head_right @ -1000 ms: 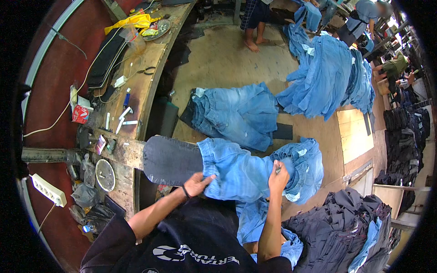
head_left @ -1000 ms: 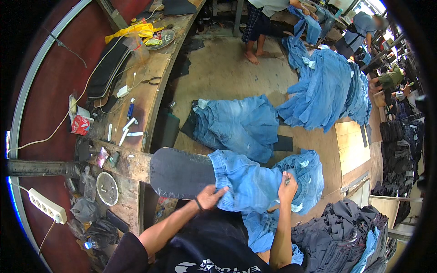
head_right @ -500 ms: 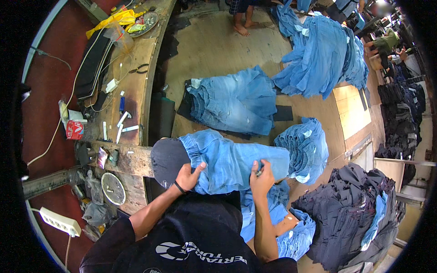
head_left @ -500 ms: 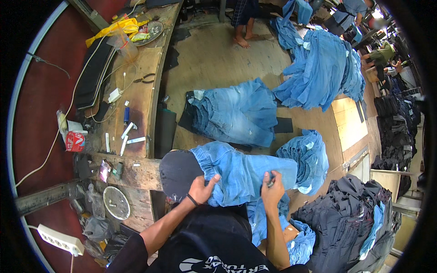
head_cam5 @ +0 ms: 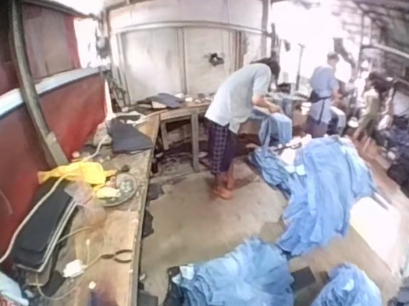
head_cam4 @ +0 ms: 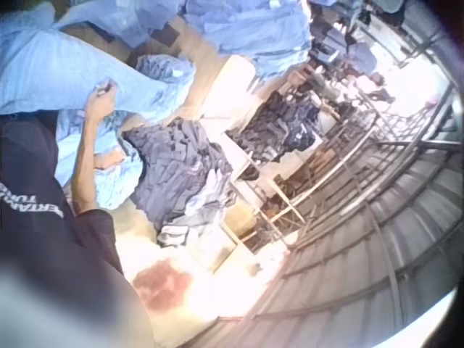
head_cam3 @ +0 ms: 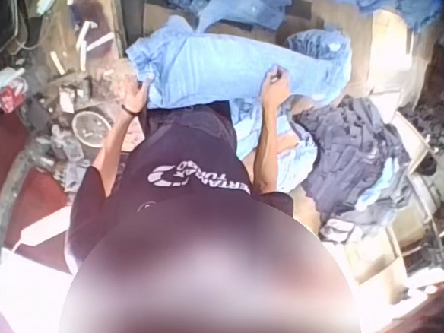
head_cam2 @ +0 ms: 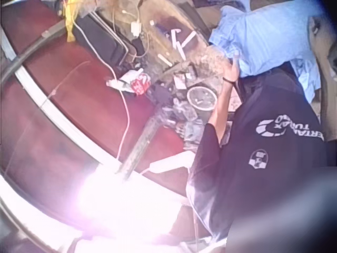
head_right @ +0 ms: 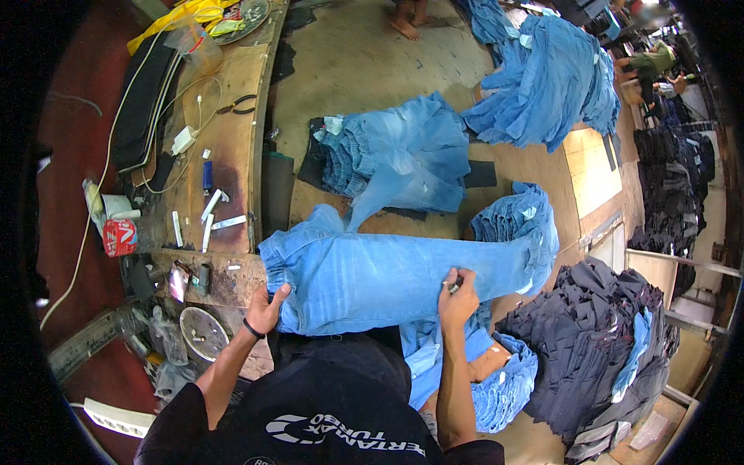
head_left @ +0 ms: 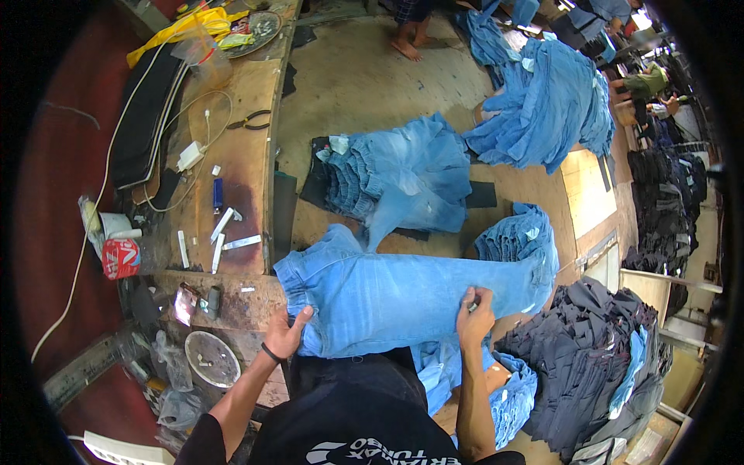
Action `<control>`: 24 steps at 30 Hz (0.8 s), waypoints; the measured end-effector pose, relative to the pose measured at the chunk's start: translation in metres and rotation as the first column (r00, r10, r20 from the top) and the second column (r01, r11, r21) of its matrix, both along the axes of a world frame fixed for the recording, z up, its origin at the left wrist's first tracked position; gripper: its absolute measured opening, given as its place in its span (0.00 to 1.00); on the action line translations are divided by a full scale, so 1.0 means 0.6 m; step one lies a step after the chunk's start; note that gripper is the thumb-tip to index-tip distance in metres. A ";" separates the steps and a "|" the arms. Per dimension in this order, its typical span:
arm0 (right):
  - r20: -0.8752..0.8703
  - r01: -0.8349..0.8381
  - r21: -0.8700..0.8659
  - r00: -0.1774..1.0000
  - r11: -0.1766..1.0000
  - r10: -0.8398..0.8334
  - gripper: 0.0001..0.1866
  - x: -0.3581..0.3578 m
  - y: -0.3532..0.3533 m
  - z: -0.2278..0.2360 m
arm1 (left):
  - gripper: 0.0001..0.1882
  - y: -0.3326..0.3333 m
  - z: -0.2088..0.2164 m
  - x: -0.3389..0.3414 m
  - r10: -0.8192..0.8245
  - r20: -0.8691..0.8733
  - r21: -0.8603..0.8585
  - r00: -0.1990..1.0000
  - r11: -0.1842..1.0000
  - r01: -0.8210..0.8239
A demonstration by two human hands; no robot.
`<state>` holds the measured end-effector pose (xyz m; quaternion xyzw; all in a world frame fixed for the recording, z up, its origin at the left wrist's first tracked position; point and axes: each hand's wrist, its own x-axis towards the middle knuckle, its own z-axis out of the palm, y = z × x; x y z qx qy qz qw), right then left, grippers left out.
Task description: The person uses a small metal tool to scrape and abrade the surface of a light blue denim pant leg, creating a worn, distressed look. They repeatedly scrape specific areas, then use a white marker to draw lines on the fabric, and continue scraping along those lines.
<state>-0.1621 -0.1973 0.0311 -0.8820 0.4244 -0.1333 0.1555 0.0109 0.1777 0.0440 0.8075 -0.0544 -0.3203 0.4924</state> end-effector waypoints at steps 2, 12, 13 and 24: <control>-0.058 0.012 -0.036 0.998 0.999 -0.014 0.11 -0.010 -0.014 -0.013 | 0.23 0.000 0.031 0.012 -0.057 0.199 0.229 0.978 0.973 0.010; 0.058 -0.010 -0.050 0.998 0.999 0.013 0.13 -0.028 -0.014 -0.034 | 0.43 -0.426 -0.007 0.170 -0.764 -0.177 0.143 0.620 0.604 0.784; 0.085 0.004 -0.012 0.996 1.000 -0.003 0.12 -0.024 -0.017 -0.026 | 0.47 -0.436 -0.033 0.157 -0.820 -0.147 0.208 0.553 0.521 0.828; 0.381 -0.675 0.419 0.738 0.607 0.557 0.16 0.257 0.225 0.120 | 0.43 -0.406 -0.058 0.137 -0.717 -0.115 0.301 0.688 0.635 0.712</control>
